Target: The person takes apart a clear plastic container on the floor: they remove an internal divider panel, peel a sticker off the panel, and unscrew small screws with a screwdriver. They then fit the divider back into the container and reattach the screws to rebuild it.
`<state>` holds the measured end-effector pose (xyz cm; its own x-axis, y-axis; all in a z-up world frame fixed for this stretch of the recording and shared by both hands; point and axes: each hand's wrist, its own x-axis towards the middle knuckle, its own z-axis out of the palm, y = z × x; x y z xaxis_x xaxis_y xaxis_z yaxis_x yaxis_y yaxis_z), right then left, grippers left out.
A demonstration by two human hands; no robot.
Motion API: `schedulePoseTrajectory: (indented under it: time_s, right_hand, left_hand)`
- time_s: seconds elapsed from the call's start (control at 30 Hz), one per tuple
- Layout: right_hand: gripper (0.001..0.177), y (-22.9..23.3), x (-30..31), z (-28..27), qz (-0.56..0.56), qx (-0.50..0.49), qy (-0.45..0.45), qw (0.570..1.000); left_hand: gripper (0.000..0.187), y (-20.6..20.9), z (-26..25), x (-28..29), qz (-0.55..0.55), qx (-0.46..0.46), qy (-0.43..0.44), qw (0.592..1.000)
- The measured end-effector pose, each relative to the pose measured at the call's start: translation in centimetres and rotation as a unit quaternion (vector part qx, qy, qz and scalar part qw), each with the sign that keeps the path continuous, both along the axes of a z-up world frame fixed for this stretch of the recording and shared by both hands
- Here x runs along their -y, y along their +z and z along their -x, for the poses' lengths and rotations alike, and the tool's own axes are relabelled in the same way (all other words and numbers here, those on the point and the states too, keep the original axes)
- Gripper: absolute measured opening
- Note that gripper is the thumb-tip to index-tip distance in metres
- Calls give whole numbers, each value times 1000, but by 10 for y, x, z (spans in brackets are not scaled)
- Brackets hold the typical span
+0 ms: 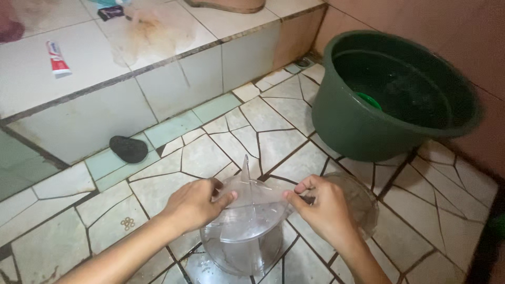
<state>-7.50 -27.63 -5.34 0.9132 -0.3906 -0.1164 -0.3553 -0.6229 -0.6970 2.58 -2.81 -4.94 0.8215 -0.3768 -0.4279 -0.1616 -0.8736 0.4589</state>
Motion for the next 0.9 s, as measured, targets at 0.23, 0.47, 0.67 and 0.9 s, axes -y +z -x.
schedulePoseTrajectory:
  time_s: [0.23,0.47,0.67,0.9]
  right_hand:
    - [44,-25,-18,22,-256,38,-118,959]
    - [46,1,-20,50,-411,87,-157,894]
    - [48,12,-6,85,-398,193,-147,885]
    - [48,-20,24,95,-614,194,-184,743]
  left_hand:
    - [25,-25,-4,-1,208,-105,39,972]
    - [12,19,-2,7,339,-84,9,937]
    - [7,61,10,27,530,68,-50,844]
    - [8,55,11,33,551,302,-269,730]
